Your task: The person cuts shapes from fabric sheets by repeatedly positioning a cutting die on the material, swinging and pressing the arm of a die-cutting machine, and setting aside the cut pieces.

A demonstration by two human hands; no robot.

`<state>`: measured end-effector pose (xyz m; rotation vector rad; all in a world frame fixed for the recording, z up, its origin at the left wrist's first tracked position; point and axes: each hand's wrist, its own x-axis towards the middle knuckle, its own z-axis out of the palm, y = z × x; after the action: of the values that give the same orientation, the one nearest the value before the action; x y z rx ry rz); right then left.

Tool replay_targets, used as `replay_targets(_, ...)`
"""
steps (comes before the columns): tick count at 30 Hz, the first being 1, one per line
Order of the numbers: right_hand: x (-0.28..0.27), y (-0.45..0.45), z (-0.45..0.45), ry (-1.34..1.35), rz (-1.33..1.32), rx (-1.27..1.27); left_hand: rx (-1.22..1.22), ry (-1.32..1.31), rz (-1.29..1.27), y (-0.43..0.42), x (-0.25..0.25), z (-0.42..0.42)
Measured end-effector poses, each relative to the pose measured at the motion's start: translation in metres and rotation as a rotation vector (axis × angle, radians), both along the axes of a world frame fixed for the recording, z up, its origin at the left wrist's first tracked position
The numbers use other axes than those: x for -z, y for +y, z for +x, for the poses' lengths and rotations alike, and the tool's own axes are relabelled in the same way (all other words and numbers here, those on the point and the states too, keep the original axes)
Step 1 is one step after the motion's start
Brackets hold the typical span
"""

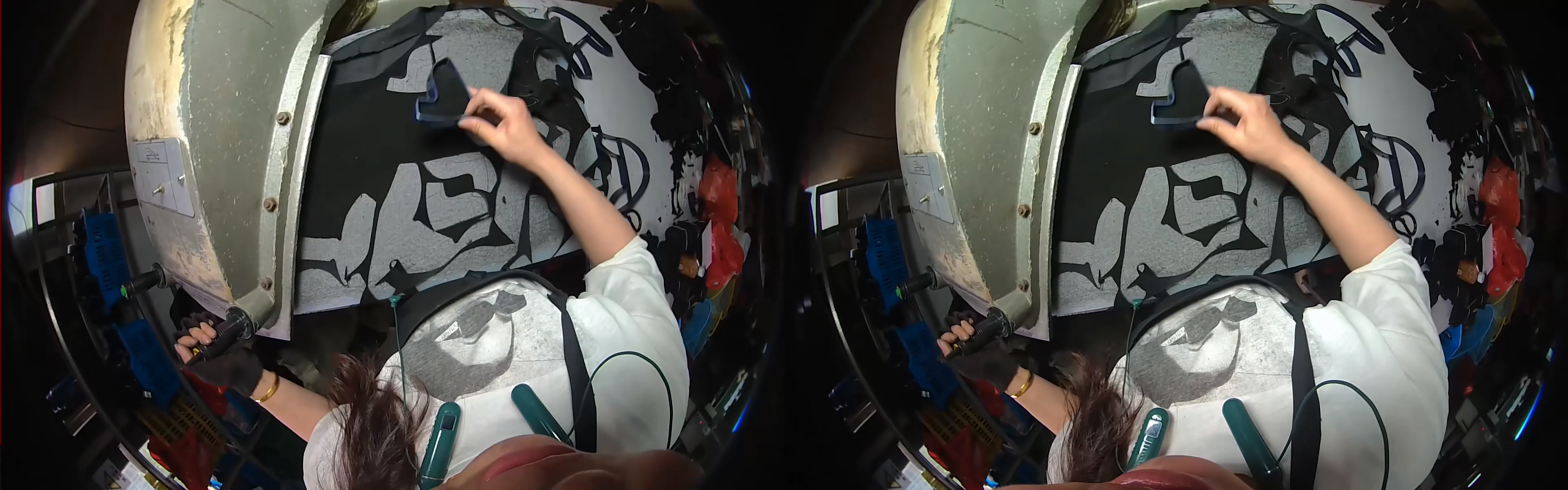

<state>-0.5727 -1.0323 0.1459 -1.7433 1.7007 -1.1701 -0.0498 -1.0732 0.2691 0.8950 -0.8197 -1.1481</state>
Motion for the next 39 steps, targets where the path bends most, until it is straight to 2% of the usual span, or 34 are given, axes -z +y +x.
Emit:
replay_targets(2, 0.007, 0.015, 0.024, 0.172, -0.15, -0.005, -0.015, 0.005, 0.009, 0.006, 0.003, 0.002)
replay_targets(3, 0.016, 0.018, 0.029, 0.168, -0.064, -0.019, -0.027, -0.003, 0.011, 0.005, -0.002, -0.002)
replay_targets(4, 0.026, 0.019, 0.035, 0.246, -0.092, 0.002, -0.037, -0.013, 0.012, 0.004, -0.008, -0.01)
replay_targets(12, 0.047, 0.029, 0.047, 0.175, -0.146, 0.105, -0.358, -0.102, 0.052, 0.011, -0.01, -0.053)
replay_targets(13, 0.048, 0.029, 0.048, 0.173, -0.143, 0.114, -0.354, -0.108, 0.036, 0.012, -0.009, -0.048)
replay_targets(17, 0.047, 0.027, 0.048, 0.163, -0.185, 0.133, -0.053, -0.017, 0.035, 0.02, 0.006, -0.005)
replay_targets(18, 0.048, 0.026, 0.047, 0.162, -0.191, 0.125, -0.055, -0.021, 0.027, 0.025, -0.005, -0.026)
replay_targets(20, 0.05, 0.024, 0.046, 0.163, -0.209, 0.113, -0.26, -0.082, 0.097, 0.045, -0.014, -0.072)
replay_targets(26, 0.061, 0.022, 0.042, 0.153, -0.194, 0.107, 0.175, -0.066, 0.027, 0.096, -0.002, -0.122)
replay_targets(28, 0.061, 0.023, 0.04, 0.199, -0.223, 0.115, 0.373, 0.037, 0.037, 0.107, 0.0, -0.137)
replay_targets(30, 0.051, 0.021, 0.038, 0.088, -0.162, 0.091, 0.578, -0.084, -0.007, 0.108, 0.004, -0.155)
replay_targets(31, 0.04, 0.024, 0.035, -0.065, -0.034, 0.067, 0.646, -0.124, 0.056, 0.112, -0.002, -0.168)
replay_targets(32, 0.038, 0.027, 0.036, -0.051, -0.04, 0.077, 0.718, -0.165, 0.113, 0.117, -0.008, -0.182)
replay_targets(34, 0.042, 0.032, 0.033, -0.265, -0.139, 0.204, 0.862, -0.239, 0.144, 0.118, -0.012, -0.212)
replay_targets(38, 0.037, 0.05, 0.03, -0.31, -0.224, 0.475, 1.061, -0.276, -0.031, 0.115, -0.011, -0.264)
replay_targets(39, 0.03, 0.058, 0.029, -0.363, -0.228, 0.485, 1.048, -0.396, -0.147, 0.115, -0.014, -0.275)
